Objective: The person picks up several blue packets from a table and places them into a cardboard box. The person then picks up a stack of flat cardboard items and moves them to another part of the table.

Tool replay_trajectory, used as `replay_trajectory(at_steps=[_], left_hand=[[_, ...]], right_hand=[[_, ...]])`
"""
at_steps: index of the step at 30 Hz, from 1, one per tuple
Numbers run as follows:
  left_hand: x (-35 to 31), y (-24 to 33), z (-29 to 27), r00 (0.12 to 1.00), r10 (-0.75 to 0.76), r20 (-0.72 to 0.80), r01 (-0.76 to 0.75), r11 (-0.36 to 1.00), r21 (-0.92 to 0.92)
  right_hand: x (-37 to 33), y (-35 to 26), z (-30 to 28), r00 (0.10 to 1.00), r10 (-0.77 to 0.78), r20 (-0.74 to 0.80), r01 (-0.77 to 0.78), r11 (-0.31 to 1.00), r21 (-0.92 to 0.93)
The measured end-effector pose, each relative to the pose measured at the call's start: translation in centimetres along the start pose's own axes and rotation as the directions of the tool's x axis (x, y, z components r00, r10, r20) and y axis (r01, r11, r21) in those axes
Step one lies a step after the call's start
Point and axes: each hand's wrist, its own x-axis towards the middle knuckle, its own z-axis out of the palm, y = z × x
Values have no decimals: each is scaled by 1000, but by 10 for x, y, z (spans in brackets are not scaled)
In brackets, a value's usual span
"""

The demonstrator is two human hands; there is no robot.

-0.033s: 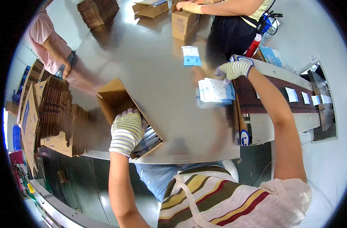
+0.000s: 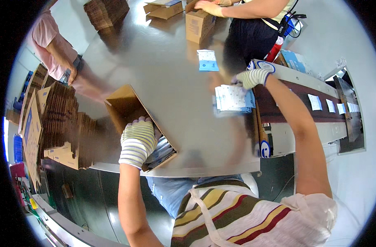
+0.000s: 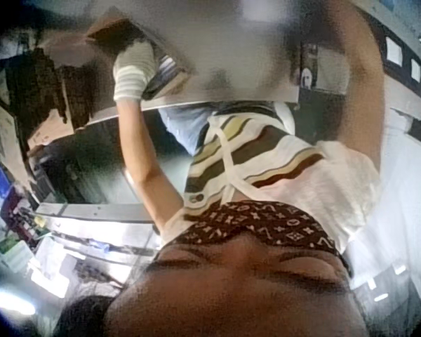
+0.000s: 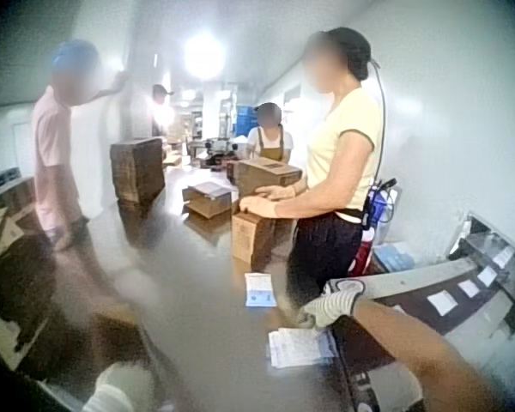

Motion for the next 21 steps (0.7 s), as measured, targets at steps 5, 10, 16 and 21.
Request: replay_trajectory(at_steps=[5, 10, 16, 21], left_hand=[[6, 0, 11, 1000, 9, -19, -9, 1000, -3], [-5, -1, -7, 994, -61, 88, 64, 997, -31], [-7, -3, -8, 981, -81, 174, 79, 997, 21], [12, 5, 2, 988, -55, 147, 62, 997, -46]], right_hand=[[5, -71, 40, 994, 106, 40, -96, 975, -199], [-8, -191, 47, 998, 66, 1, -65, 988, -138], [16, -246, -21, 528, -124, -840, 783, 455, 424], [72, -305, -65, 441, -384, -812, 897, 217, 385]])
